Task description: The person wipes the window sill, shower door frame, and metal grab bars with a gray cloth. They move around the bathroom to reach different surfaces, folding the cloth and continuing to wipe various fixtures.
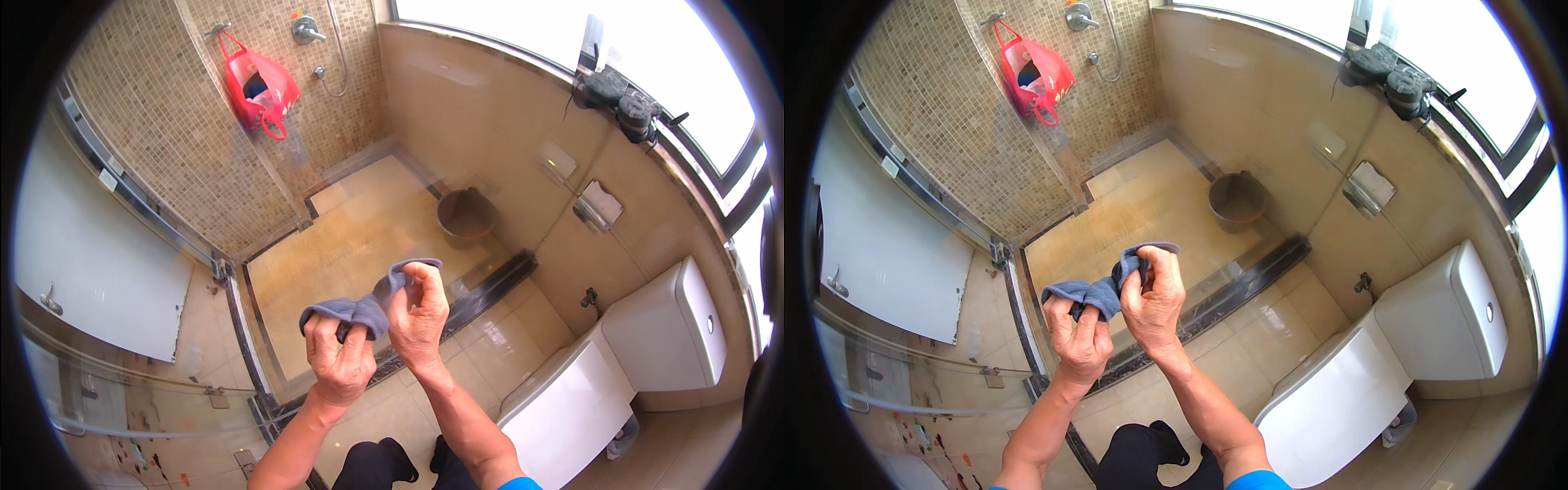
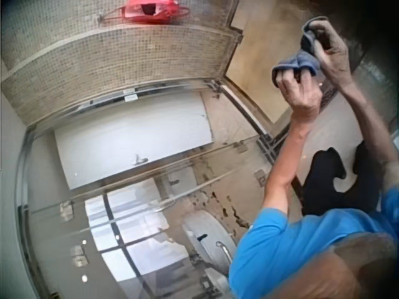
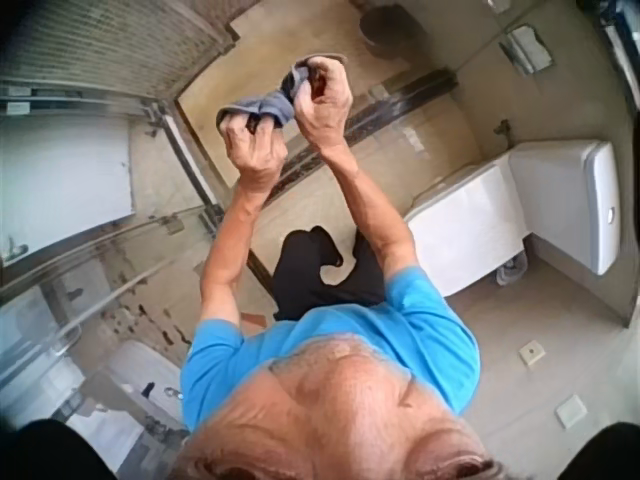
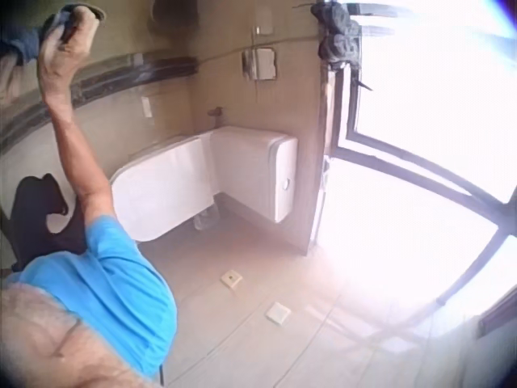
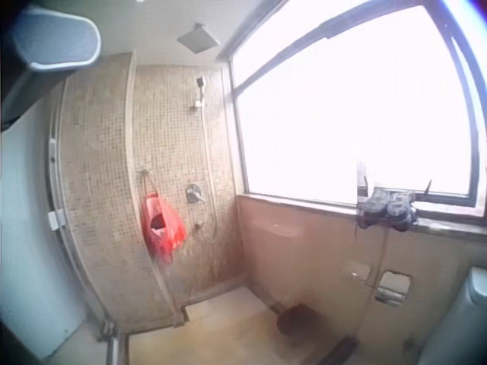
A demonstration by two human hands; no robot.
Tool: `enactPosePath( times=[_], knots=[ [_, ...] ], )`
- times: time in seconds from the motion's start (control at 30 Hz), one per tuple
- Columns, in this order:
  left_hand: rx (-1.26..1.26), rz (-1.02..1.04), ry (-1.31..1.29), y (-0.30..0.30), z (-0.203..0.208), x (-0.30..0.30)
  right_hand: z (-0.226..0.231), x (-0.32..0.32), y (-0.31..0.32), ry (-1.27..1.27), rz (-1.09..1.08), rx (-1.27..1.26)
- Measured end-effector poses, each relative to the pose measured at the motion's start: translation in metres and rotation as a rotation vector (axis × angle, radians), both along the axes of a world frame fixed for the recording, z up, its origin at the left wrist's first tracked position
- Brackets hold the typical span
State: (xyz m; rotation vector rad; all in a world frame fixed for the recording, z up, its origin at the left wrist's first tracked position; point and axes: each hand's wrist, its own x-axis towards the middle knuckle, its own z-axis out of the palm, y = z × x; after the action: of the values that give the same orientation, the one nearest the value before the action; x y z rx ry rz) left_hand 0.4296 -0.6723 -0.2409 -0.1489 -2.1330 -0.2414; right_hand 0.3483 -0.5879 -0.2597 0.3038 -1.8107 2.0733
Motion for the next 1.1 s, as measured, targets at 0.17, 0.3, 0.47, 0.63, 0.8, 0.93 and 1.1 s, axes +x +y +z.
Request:
enactPosePath(
  times=[0.17,0.3,0.47,0.63,0.8,0.93,1.1],
  knots=[
    [0.075,0.121,0.026,-0.014,0.067,0.032,0.076,0.019,-0.007,0.188,0.083,0.107],
    [0.126,0.107,0.001,-0.018,0.11,0.039,0.131,0.012,-0.004,0.168,0.034,0.108],
    [0.165,0.059,0.102,-0.016,0.185,0.027,0.196,0.001,-0.012,0.138,0.038,0.035],
    [0.152,0.043,0.237,-0.033,0.234,0.034,0.256,0.016,-0.027,0.387,0.013,0.086],
    [0.067,0.076,0.188,-0.059,0.244,0.06,0.271,0.058,-0.044,0.382,0.155,0.119],
    [-0.05,0.08,0.152,-0.068,0.231,0.07,0.251,0.063,-0.043,0.399,0.107,0.209],
    [0.023,0.096,0.12,-0.063,0.236,0.07,0.244,0.05,-0.042,0.373,0.133,0.213]
  ],
)
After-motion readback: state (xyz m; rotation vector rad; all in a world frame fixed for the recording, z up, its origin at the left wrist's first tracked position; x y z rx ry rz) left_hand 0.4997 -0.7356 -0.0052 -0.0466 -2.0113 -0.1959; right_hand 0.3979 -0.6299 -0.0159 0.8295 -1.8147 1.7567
